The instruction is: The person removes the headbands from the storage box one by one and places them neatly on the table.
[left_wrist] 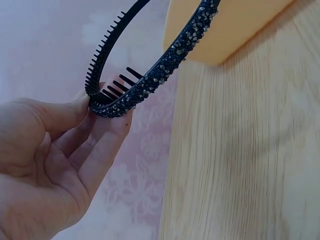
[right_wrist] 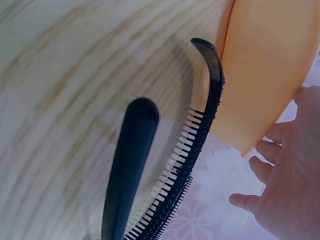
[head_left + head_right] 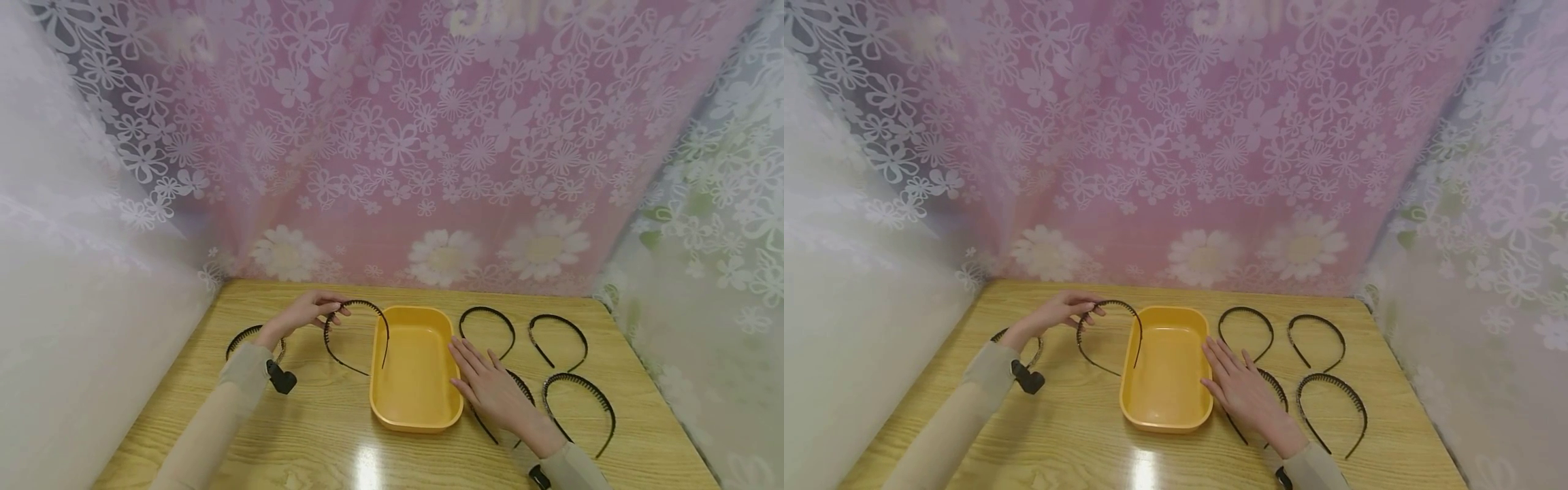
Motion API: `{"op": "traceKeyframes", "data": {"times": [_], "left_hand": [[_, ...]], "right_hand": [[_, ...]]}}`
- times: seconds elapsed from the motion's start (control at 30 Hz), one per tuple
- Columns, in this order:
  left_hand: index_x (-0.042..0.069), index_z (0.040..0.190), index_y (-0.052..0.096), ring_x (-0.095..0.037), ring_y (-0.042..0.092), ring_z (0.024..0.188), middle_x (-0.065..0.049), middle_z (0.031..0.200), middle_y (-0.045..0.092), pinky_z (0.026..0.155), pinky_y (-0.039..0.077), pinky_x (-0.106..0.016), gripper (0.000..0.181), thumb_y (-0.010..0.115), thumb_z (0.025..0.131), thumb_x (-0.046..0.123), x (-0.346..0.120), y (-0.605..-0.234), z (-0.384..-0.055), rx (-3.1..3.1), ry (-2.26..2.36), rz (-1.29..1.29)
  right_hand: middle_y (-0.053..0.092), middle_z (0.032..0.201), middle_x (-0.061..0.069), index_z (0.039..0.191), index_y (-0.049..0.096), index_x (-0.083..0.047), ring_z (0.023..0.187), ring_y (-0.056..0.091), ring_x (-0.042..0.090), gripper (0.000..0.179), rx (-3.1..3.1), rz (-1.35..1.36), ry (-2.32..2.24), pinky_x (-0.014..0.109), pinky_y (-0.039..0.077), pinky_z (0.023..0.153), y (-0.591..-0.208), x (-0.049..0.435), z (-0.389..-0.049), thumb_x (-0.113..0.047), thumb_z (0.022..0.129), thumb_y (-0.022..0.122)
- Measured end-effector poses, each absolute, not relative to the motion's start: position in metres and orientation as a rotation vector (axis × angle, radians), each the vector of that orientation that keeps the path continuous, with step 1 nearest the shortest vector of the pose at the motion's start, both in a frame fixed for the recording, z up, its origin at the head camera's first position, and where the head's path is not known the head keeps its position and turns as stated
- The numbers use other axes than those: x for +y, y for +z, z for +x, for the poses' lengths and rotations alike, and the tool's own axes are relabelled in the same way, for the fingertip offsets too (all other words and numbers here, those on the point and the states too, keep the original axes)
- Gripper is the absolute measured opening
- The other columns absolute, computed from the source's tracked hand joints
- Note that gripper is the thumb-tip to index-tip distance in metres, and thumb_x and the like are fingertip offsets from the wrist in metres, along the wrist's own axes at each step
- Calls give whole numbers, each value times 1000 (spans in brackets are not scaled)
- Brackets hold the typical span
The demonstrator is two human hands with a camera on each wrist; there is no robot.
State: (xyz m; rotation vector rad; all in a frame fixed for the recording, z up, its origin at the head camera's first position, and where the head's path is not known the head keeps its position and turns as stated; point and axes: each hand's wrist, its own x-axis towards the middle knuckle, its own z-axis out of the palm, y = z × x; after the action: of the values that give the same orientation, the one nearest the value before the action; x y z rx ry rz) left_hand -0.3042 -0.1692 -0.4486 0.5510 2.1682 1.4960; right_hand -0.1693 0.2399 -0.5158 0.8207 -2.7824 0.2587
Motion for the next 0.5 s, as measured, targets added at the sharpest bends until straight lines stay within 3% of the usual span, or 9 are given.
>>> {"op": "traceKeyframes", "data": {"times": [0.2, 0.4, 0.5], "left_hand": [[-2, 147, 49, -20, 69, 93, -21, 128, 66, 80, 61, -44, 42, 46, 109, 14, -188, -451, -308, 2205, 1466, 514], [-2, 148, 49, -46, 63, 110, -20, 128, 67, 81, 60, -42, 42, 46, 109, 14, -201, -454, -309, 2233, 1458, 482], [-3, 148, 48, -52, 58, 116, -20, 129, 67, 83, 60, -43, 42, 45, 110, 13, -206, -456, -310, 2236, 1450, 471]], "right_hand": [[32, 164, 11, 158, 34, -4, 149, 34, 33, 67, -2793, 819, 269, 64, 28, 116, -516, 240, -170, -40, 105, 53], [29, 166, 10, 159, 32, -5, 151, 30, 31, 68, -2817, 811, 255, 62, 25, 118, -516, 241, -170, -42, 106, 51], [31, 165, 11, 158, 33, -4, 150, 32, 32, 67, -2799, 817, 254, 63, 26, 117, -517, 241, -170, -40, 105, 53]]}}
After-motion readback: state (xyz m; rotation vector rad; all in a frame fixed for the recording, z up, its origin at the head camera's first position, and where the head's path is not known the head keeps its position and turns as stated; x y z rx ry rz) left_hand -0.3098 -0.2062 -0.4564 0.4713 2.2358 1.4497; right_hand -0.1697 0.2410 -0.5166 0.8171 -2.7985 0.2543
